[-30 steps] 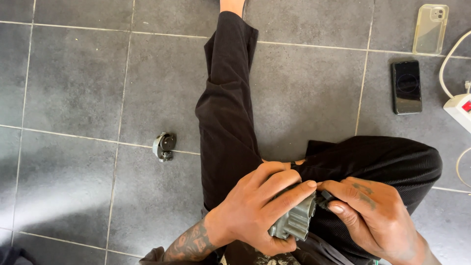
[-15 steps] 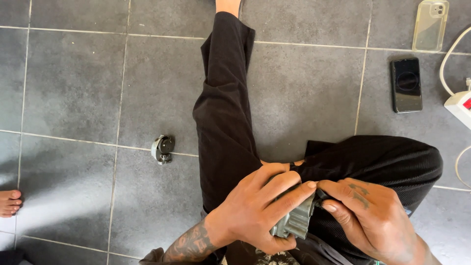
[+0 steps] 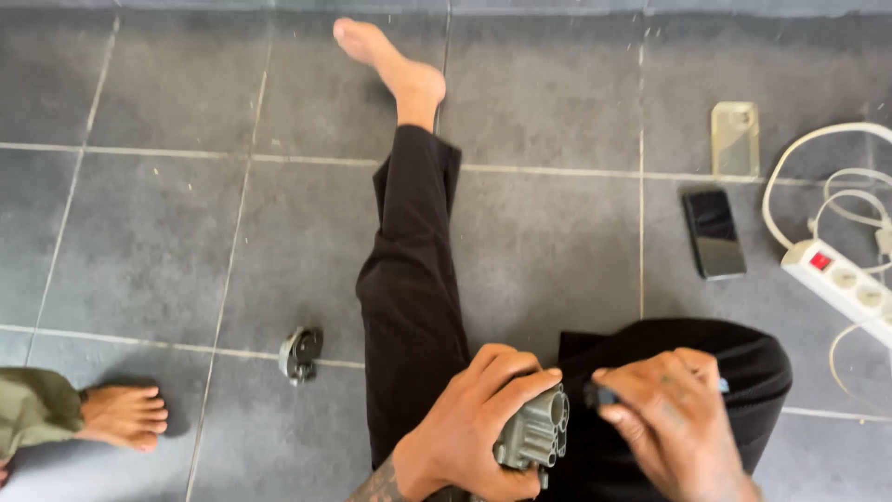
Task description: The person sits on a tiled floor and uses a toothbrush to scrub the exterior and interior surfaces of a small metal mechanical part. The person rotates the part to access different areas while continuing to brush.
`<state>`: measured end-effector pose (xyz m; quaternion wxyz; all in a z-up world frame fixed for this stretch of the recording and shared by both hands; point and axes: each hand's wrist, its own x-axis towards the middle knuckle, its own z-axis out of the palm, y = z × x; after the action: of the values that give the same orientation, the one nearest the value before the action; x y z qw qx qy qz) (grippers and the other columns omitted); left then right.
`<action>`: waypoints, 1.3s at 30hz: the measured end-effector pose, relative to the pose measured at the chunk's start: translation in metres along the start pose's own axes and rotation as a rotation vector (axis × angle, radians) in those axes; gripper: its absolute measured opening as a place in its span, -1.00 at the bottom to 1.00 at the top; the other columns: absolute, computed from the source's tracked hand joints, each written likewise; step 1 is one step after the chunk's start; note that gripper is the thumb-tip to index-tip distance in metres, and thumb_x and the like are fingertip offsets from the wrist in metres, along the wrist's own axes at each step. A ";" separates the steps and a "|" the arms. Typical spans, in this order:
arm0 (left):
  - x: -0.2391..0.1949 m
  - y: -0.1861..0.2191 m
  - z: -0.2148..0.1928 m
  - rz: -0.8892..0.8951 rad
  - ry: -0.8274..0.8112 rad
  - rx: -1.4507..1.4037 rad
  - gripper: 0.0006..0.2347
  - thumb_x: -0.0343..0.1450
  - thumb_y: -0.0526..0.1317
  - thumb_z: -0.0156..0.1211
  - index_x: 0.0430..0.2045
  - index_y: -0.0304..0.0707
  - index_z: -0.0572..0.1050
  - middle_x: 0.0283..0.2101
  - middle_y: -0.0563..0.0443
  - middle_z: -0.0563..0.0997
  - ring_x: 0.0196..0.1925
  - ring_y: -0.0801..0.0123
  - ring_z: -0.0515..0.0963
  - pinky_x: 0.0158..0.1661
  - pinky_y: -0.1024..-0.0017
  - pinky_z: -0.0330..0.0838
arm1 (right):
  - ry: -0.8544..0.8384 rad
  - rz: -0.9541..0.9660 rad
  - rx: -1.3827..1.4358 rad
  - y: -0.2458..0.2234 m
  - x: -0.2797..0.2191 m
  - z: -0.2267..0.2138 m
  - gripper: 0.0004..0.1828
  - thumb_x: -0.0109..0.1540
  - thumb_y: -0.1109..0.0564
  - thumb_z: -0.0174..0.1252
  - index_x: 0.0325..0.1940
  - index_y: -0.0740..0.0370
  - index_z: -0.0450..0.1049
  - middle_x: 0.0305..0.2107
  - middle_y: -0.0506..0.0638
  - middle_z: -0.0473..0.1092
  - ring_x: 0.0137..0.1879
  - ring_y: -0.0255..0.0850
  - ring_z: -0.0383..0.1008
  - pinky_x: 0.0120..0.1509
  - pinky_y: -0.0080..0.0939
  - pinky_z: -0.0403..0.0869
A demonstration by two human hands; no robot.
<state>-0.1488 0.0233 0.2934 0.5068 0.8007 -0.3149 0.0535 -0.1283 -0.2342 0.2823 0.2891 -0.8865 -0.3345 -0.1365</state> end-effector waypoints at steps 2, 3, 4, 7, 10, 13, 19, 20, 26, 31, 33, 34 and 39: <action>0.006 0.003 -0.003 -0.037 -0.028 -0.048 -0.42 0.23 -0.13 0.25 0.14 -0.47 0.36 0.04 -0.23 0.41 0.04 -0.04 0.43 0.01 0.11 0.46 | -0.007 -0.003 -0.033 -0.004 -0.004 0.011 -0.74 0.31 -0.11 0.05 0.03 -0.07 0.46 -0.20 -0.23 0.50 -0.16 -0.29 0.50 0.10 -0.07 0.18; 0.009 0.004 -0.004 -0.095 -0.062 -0.108 -0.44 0.27 -0.13 0.27 0.14 -0.49 0.37 0.05 -0.24 0.40 0.06 0.01 0.41 0.04 0.12 0.43 | -0.032 0.009 -0.055 -0.005 -0.006 0.017 -0.76 0.31 -0.08 0.09 0.07 -0.16 0.44 -0.15 -0.25 0.46 -0.12 -0.31 0.46 0.06 -0.07 0.10; 0.010 0.005 -0.007 -0.081 -0.064 -0.097 -0.44 0.27 -0.13 0.27 0.14 -0.49 0.37 0.05 -0.24 0.40 0.06 0.01 0.41 0.04 0.12 0.43 | -0.017 0.002 -0.060 0.005 -0.008 0.020 -0.76 0.31 -0.08 0.09 0.07 -0.16 0.44 -0.15 -0.25 0.46 -0.12 -0.31 0.46 0.06 -0.07 0.10; 0.015 0.008 -0.011 -0.233 -0.138 -0.182 -0.39 0.16 -0.31 0.29 0.17 -0.38 0.36 0.11 -0.19 0.37 0.22 0.12 0.38 0.23 0.26 0.30 | 0.095 0.090 -0.126 0.025 -0.016 0.031 -0.71 0.24 -0.01 0.22 0.06 -0.11 0.49 -0.10 -0.22 0.49 -0.04 -0.29 0.46 0.26 -0.06 0.10; 0.019 0.004 -0.009 -0.328 -0.183 -0.247 -0.44 0.22 -0.28 0.28 0.18 -0.32 0.36 0.13 -0.10 0.33 0.24 0.23 0.38 0.28 0.36 0.19 | 0.109 -0.080 0.059 0.035 -0.027 0.046 -0.68 0.32 -0.15 0.04 0.06 -0.06 0.51 -0.14 -0.10 0.51 -0.07 -0.19 0.46 0.16 -0.05 0.19; 0.026 0.000 -0.007 -0.361 -0.196 -0.326 -0.42 0.22 -0.24 0.25 0.20 -0.26 0.32 0.11 -0.07 0.33 0.19 0.26 0.40 0.25 0.37 0.23 | 0.078 0.028 -0.057 0.058 -0.033 0.064 -0.62 0.24 -0.14 0.21 0.13 -0.14 0.52 -0.05 -0.18 0.45 0.05 -0.26 0.45 0.23 -0.13 0.17; 0.035 -0.029 -0.002 -0.586 -0.223 -0.394 -0.50 0.16 -0.18 0.17 0.03 -0.14 0.33 -0.03 0.03 0.44 -0.08 0.39 0.43 -0.04 0.41 0.31 | -0.172 0.212 0.180 0.075 -0.032 0.073 -0.65 0.32 -0.23 0.02 0.11 -0.23 0.54 -0.08 -0.10 0.33 -0.10 -0.14 0.26 0.08 -0.11 0.37; 0.033 -0.042 0.001 -0.466 -0.177 -0.519 -0.53 0.16 -0.17 0.18 -0.02 -0.15 0.34 -0.07 0.06 0.45 -0.11 0.43 0.44 -0.06 0.41 0.33 | -0.098 0.282 0.055 0.094 -0.032 0.077 -0.65 0.26 -0.16 0.14 0.12 -0.27 0.56 -0.01 -0.05 0.29 -0.04 -0.08 0.29 0.17 -0.07 0.35; 0.032 -0.099 0.019 -0.219 -0.106 -0.773 -0.51 0.27 0.02 0.27 0.03 -0.16 0.35 0.06 -0.02 0.41 0.04 0.35 0.46 0.08 0.34 0.33 | -0.018 0.226 0.088 0.090 -0.018 0.077 -0.61 0.15 -0.03 0.34 0.08 -0.19 0.62 -0.10 -0.04 0.32 0.00 -0.16 0.37 0.23 -0.18 0.35; 0.023 -0.125 0.034 -0.295 -0.102 -0.999 -0.50 0.29 0.10 0.36 0.01 -0.13 0.43 0.01 0.04 0.52 0.04 0.35 0.54 0.10 0.33 0.43 | 0.045 0.427 0.115 0.110 -0.024 0.094 -0.63 0.18 0.13 0.31 0.08 -0.10 0.62 -0.10 0.00 0.24 -0.09 -0.22 0.45 0.04 -0.28 0.53; 0.013 -0.141 0.049 -0.357 -0.073 -1.071 -0.52 0.27 0.01 0.36 0.03 -0.13 0.47 0.06 0.01 0.51 0.04 0.35 0.53 0.09 0.36 0.39 | 0.032 0.312 0.178 0.093 -0.033 0.096 -0.56 0.15 0.10 0.35 0.13 -0.07 0.62 -0.09 0.00 0.29 -0.03 -0.22 0.40 0.15 -0.31 0.44; 0.005 -0.143 0.058 -0.367 -0.067 -1.084 -0.52 0.27 0.01 0.36 0.03 -0.13 0.47 0.06 0.01 0.51 0.04 0.35 0.53 0.09 0.36 0.39 | 0.016 0.321 0.179 0.083 -0.032 0.098 -0.56 0.15 0.10 0.35 0.13 -0.07 0.62 -0.09 0.00 0.29 -0.03 -0.22 0.40 0.15 -0.31 0.44; -0.024 -0.165 0.094 -0.697 0.078 -1.387 -0.48 0.26 0.08 0.21 -0.05 -0.40 0.54 -0.08 -0.16 0.62 -0.13 0.26 0.62 -0.05 0.41 0.47 | -0.069 0.457 0.049 0.114 -0.044 0.128 -0.65 0.22 0.03 0.27 0.10 -0.19 0.63 -0.13 -0.11 0.26 -0.10 -0.23 0.39 0.23 -0.10 0.32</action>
<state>-0.0978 0.0019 0.1101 0.8903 0.3509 0.0115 -0.2899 -0.0774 -0.2489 0.1134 0.3224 -0.9360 -0.1380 -0.0289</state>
